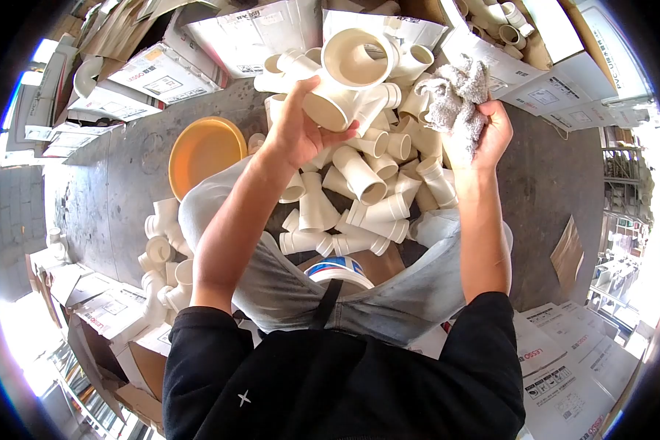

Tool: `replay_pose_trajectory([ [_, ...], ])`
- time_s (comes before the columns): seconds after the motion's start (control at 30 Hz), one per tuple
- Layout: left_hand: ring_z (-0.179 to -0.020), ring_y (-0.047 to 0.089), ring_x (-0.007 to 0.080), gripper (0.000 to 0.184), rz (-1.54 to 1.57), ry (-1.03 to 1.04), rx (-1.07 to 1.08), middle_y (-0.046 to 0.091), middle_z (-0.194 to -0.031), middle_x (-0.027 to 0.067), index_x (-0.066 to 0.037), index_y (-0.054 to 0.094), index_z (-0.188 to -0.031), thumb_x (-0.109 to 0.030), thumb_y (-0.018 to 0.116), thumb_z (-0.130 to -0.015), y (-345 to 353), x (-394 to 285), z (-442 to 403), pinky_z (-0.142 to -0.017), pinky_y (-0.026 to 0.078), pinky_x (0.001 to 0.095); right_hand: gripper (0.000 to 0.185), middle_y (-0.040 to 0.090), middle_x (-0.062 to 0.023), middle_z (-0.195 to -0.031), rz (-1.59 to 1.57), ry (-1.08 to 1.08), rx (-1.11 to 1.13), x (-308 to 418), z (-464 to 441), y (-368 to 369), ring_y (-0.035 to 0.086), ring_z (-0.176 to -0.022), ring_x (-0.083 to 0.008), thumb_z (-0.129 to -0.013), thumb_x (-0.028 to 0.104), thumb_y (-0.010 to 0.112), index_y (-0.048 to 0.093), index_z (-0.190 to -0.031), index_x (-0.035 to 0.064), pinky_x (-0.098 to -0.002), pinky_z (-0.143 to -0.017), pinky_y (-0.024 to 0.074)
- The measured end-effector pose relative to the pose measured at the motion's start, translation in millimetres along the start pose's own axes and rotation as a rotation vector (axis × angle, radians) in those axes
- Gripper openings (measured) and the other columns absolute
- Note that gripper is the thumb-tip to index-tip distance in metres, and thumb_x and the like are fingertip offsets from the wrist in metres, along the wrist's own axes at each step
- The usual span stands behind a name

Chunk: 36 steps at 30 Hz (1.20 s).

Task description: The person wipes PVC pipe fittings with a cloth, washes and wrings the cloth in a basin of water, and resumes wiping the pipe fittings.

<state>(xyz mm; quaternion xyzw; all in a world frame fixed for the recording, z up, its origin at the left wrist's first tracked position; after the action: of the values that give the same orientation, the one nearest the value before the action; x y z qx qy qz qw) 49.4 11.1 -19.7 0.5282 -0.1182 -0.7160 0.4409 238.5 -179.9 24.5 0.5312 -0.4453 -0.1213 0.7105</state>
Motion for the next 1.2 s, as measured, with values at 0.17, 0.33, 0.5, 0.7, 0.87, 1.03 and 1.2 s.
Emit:
replay_pose_trajectory([
  [0.17, -0.085, 0.075, 0.0274, 0.084, 0.038, -0.132, 0.084, 0.069, -0.113, 0.0276, 0.004, 0.042, -0.149, -0.064, 0.046, -0.099, 1, 9, -6, -0.07, 0.068, 0.0326, 0.063, 0.063, -0.0208, -0.136, 0.031, 0.015, 0.013, -5, 2, 7, 0.061, -0.126, -0.0362, -0.082, 0.008, 0.047, 0.054, -0.143, -0.0035, -0.0544, -0.112, 0.046],
  [0.33, -0.078, 0.074, 0.0241, 0.087, 0.043, -0.17, 0.164, 0.07, -0.108, 0.0292, 0.006, 0.042, -0.148, -0.067, 0.041, -0.1, 8, 10, -3, -0.066, 0.068, 0.03, 0.048, 0.065, -0.0172, -0.126, 0.099, 0.006, 0.005, -7, 7, 18, 0.065, -0.116, -0.0294, -0.086, 0.008, 0.045, 0.057, -0.131, -0.0047, -0.0457, -0.107, 0.0514],
  [0.5, -0.072, 0.072, 0.0226, 0.086, 0.048, -0.167, 0.203, 0.071, -0.108, 0.0276, 0.005, 0.039, -0.15, -0.065, 0.045, -0.1, 8, 9, -3, -0.064, 0.067, 0.0296, 0.049, 0.064, -0.0166, -0.126, 0.107, -0.001, -0.017, -5, 6, 14, 0.064, -0.118, -0.0292, -0.086, 0.007, 0.045, 0.057, -0.132, -0.0045, -0.0458, -0.108, 0.051],
  [0.7, -0.1, 0.071, 0.0269, 0.066, -0.343, 0.272, -0.148, 0.062, -0.122, 0.0196, -0.001, 0.042, -0.14, -0.049, 0.061, -0.099, 5, -13, 8, -0.079, 0.066, 0.042, 0.059, 0.066, -0.0186, -0.133, 0.013, -0.001, 0.003, 0, 4, 8, 0.062, -0.125, -0.0338, -0.084, 0.012, 0.049, 0.055, -0.141, -0.0024, -0.0534, -0.109, 0.0489],
  [0.87, -0.107, 0.069, 0.029, 0.062, -0.372, 0.407, -0.194, 0.057, -0.127, 0.0208, -0.002, 0.038, -0.14, -0.043, 0.063, -0.1, 7, -29, 15, -0.081, 0.065, 0.0447, 0.048, 0.071, -0.0151, -0.119, -0.121, 0.056, 0.123, 5, 2, 4, 0.069, -0.106, -0.0298, -0.089, 0.025, 0.052, 0.064, -0.127, -0.0008, -0.0477, -0.09, 0.0552],
  [1.03, -0.107, 0.071, 0.0324, 0.067, -0.439, 0.533, -0.201, 0.057, -0.13, 0.0259, -0.001, 0.031, -0.145, -0.032, 0.069, -0.099, 8, -36, 19, -0.083, 0.066, 0.0446, 0.048, 0.072, -0.0149, -0.116, 0.041, 0.035, 0.03, -1, 8, 10, 0.069, -0.109, -0.0298, -0.088, 0.026, 0.058, 0.064, -0.127, -0.0017, -0.0471, -0.096, 0.0545],
  [1.2, -0.106, 0.071, 0.0314, 0.073, -0.488, 0.548, -0.222, 0.059, -0.128, 0.0258, 0.0, 0.028, -0.147, -0.03, 0.072, -0.098, 11, -33, 18, -0.084, 0.066, 0.045, 0.049, 0.071, -0.0152, -0.107, 0.509, -0.017, 0.174, -28, 20, 41, 0.074, -0.085, -0.021, -0.084, 0.025, 0.081, 0.06, -0.122, 0.0026, -0.0304, -0.072, 0.0665],
])
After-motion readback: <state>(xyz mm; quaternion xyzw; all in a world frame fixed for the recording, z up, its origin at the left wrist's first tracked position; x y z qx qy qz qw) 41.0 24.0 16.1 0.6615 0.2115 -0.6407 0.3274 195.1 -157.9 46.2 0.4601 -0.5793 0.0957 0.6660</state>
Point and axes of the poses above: each hand's wrist, its own z-axis away from the middle knuckle, its own y-axis out of the palm, x = y × z, the point moved 6 cm from there along -z, towards the middle knuckle
